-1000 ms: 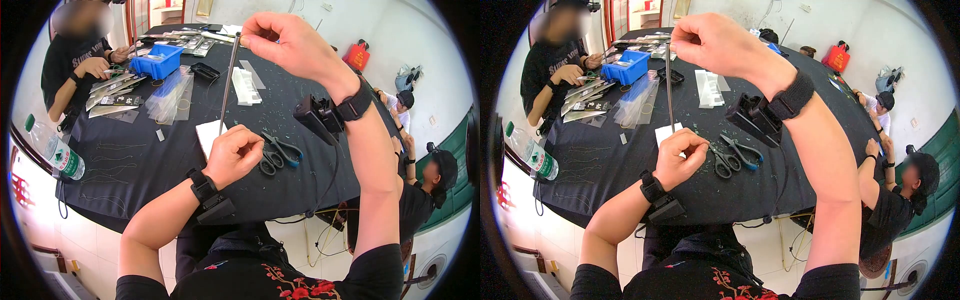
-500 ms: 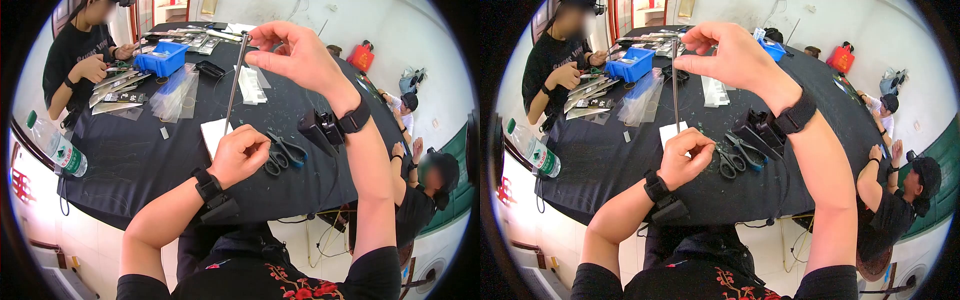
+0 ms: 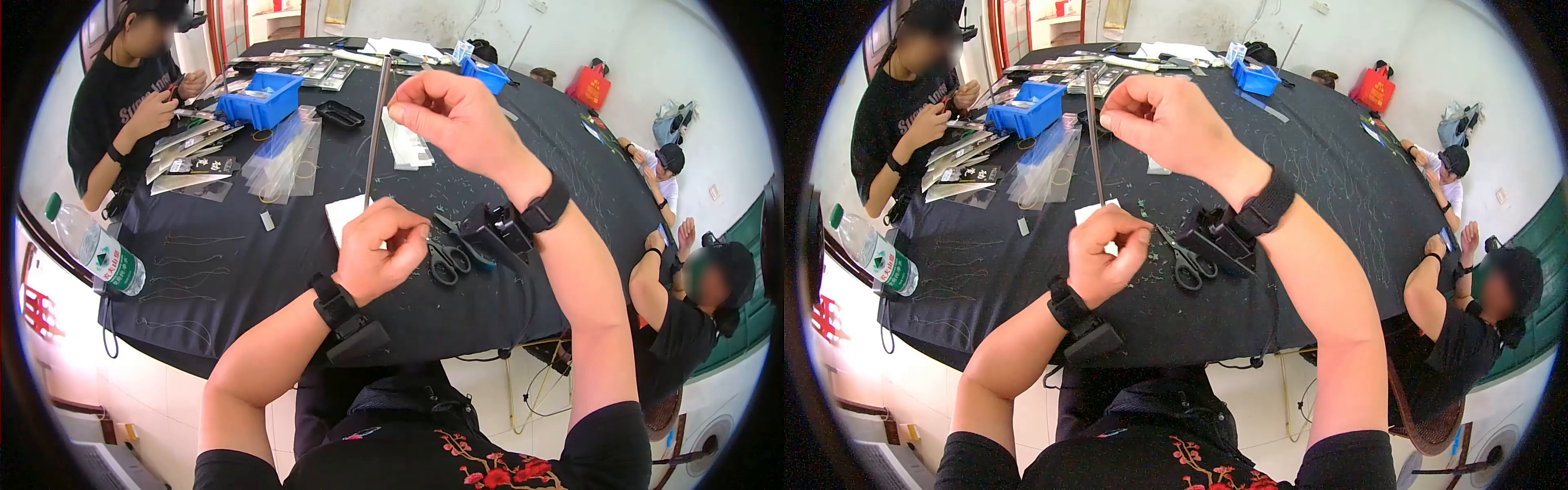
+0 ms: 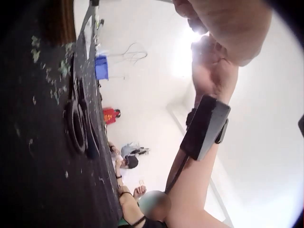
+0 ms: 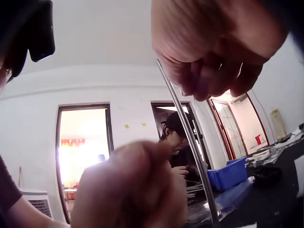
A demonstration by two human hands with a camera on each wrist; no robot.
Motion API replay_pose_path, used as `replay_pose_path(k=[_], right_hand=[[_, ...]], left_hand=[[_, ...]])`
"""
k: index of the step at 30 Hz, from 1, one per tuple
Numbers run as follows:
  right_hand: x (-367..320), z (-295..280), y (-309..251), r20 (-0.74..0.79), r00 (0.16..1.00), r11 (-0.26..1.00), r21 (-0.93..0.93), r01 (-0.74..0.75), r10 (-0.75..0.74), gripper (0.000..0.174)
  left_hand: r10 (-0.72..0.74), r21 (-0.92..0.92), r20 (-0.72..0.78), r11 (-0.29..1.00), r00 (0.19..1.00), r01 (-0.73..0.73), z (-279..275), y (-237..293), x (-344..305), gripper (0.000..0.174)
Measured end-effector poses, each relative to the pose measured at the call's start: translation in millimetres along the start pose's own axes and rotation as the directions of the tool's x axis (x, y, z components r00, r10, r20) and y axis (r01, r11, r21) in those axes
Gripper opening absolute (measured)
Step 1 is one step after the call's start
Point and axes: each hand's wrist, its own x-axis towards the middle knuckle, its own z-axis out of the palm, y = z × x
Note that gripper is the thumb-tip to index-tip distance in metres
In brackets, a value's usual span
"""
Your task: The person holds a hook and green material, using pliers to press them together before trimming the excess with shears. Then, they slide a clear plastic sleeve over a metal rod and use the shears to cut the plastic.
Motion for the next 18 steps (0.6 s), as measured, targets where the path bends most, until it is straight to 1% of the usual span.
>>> replay_pose_path(k=[1,2,3,4,6,7,8,9,10,11,12,14,15,18], right_hand=[[-4,3,4,-0.002,1.000,1.000,0.001,0.000,0.000,0.011],[-8,6,9,-0.013,0.999,0.999,0.020,-0.041,0.041,0.011],[-13,9,13,-0.023,0.996,0.996,0.038,-0.080,0.081,0.010],[-18,13,18,-0.026,0.996,0.996,0.039,-0.079,0.080,0.010],[-28,21,23,-0.026,0.997,0.997,0.034,-0.072,0.073,0.010],[-34,25,23,-0.036,0.993,0.993,0.047,-0.112,0.114,0.010],[-38,31,26,-0.063,0.993,0.988,0.131,-0.087,0.096,0.011],[-43,35,27,-0.063,0.991,0.978,0.177,-0.108,0.120,0.011],[-47,38,27,-0.062,0.987,0.966,0.224,-0.130,0.147,0.011],[-48,41,29,-0.070,0.986,0.964,0.230,-0.134,0.153,0.011],[-50,45,31,-0.057,0.985,0.958,0.247,-0.146,0.165,0.012],[-53,53,33,-0.061,0.981,0.948,0.276,-0.162,0.185,0.012],[-54,55,34,-0.057,0.981,0.937,0.312,-0.156,0.183,0.013],[-54,59,36,-0.071,0.978,0.914,0.376,-0.154,0.195,0.017]], left_hand=[[0.078,0.053,-0.066,0.996,0.995,-0.074,-5,1,3,0.005],[0.159,0.111,-0.128,0.983,0.979,-0.145,-9,2,7,0.006],[0.218,0.158,-0.219,0.970,0.951,-0.186,-10,-1,10,0.009],[0.243,0.237,-0.237,0.953,0.941,-0.186,-16,-4,11,0.016],[0.239,0.233,-0.410,0.960,0.880,-0.153,-13,-12,18,0.027],[0.259,0.296,-0.388,0.944,0.885,-0.147,-16,-14,21,0.037],[0.261,0.295,-0.380,0.943,0.887,-0.151,-17,-18,25,0.037],[0.152,0.134,-0.357,0.985,0.922,-0.111,-17,-22,27,0.039],[0.043,-0.030,-0.314,0.998,0.948,-0.055,-17,-25,27,0.042],[-0.070,-0.143,-0.228,0.989,0.971,0.038,-18,-24,26,0.043],[-0.074,-0.140,-0.215,0.989,0.974,0.045,-19,-23,25,0.043],[-0.227,-0.404,-0.114,0.900,0.967,0.164,-19,-21,24,0.039],[-0.240,-0.418,-0.138,0.894,0.961,0.163,-18,-20,24,0.036],[-0.246,-0.412,-0.107,0.893,0.963,0.183,-21,-21,26,0.037]])
